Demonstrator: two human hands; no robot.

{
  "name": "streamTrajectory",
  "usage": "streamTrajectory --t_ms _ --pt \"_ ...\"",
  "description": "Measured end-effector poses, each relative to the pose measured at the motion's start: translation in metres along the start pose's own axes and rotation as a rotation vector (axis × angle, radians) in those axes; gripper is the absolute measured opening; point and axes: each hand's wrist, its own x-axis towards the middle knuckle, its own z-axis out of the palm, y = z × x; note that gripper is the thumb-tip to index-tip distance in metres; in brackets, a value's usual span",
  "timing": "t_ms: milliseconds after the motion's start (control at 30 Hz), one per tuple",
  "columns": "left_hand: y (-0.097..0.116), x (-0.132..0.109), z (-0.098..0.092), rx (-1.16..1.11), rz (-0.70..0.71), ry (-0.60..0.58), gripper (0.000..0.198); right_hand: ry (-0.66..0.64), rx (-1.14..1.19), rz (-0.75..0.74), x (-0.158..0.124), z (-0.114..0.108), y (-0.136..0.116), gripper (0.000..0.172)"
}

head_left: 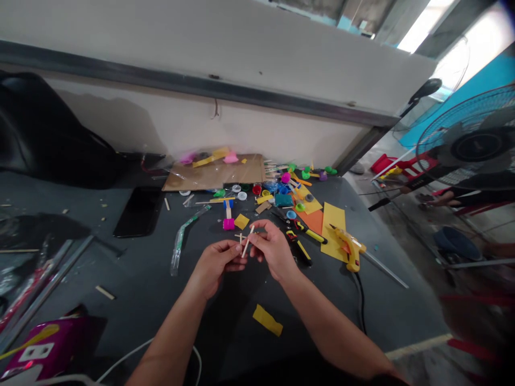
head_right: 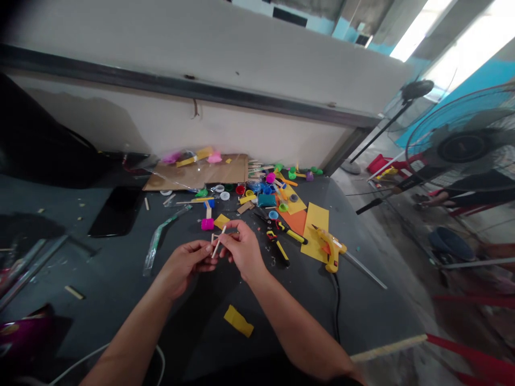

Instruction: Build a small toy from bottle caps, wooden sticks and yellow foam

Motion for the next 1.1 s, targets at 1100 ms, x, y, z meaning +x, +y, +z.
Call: streamTrajectory --t_ms 1100 --pt "-0.0015 -0.0027 0.0019 0.089 -0.076 -0.088 0.018 0.112 0.01 -0.029 0.0053 -0.0066 0.0042 0.029"
